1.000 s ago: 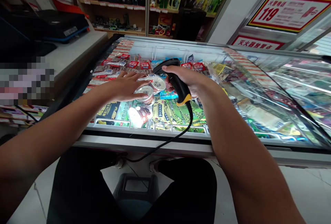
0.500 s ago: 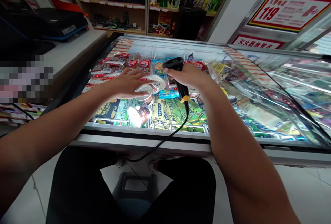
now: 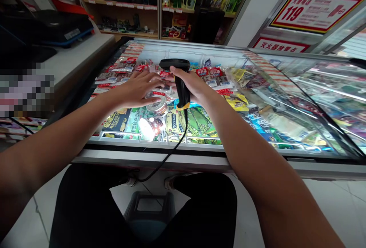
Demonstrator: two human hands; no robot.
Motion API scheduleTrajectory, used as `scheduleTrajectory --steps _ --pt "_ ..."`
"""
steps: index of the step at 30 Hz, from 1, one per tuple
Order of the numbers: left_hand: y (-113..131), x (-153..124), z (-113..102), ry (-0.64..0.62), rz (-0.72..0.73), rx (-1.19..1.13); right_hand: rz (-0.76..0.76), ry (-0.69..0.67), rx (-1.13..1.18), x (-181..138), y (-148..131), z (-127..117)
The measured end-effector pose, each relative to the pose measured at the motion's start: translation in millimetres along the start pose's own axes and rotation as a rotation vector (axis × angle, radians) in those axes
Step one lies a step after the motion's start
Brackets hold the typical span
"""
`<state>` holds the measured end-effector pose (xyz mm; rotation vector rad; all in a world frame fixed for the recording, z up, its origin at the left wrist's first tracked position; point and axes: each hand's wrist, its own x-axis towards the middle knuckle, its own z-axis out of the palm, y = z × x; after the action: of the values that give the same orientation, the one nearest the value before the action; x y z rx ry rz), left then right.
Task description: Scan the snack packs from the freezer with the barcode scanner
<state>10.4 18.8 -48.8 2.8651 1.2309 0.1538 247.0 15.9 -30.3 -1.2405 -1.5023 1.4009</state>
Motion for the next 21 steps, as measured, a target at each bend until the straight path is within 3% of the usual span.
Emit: scheduleTrajectory --steps 2,5,10,15,21 --pt "-1 0 2 -0.077 0.073 0.000 0.022 -0.005 0.100 1 -1 0" --pt "-1 1 6 -0.117 0.060 0.033 0.158 0.025 0.047 0 -4 -9" --pt "7 4 11 -0.093 -0.046 0.072 0.259 -0.021 -0.129 -2 -7 -20" --pt "12 7 10 -0.095 -0.067 0.099 0.298 -0.108 -0.042 -5 -9 -18" --pt "12 9 13 -0.069 -0.102 0.090 0.322 -0.071 0.023 -8 -17 -17"
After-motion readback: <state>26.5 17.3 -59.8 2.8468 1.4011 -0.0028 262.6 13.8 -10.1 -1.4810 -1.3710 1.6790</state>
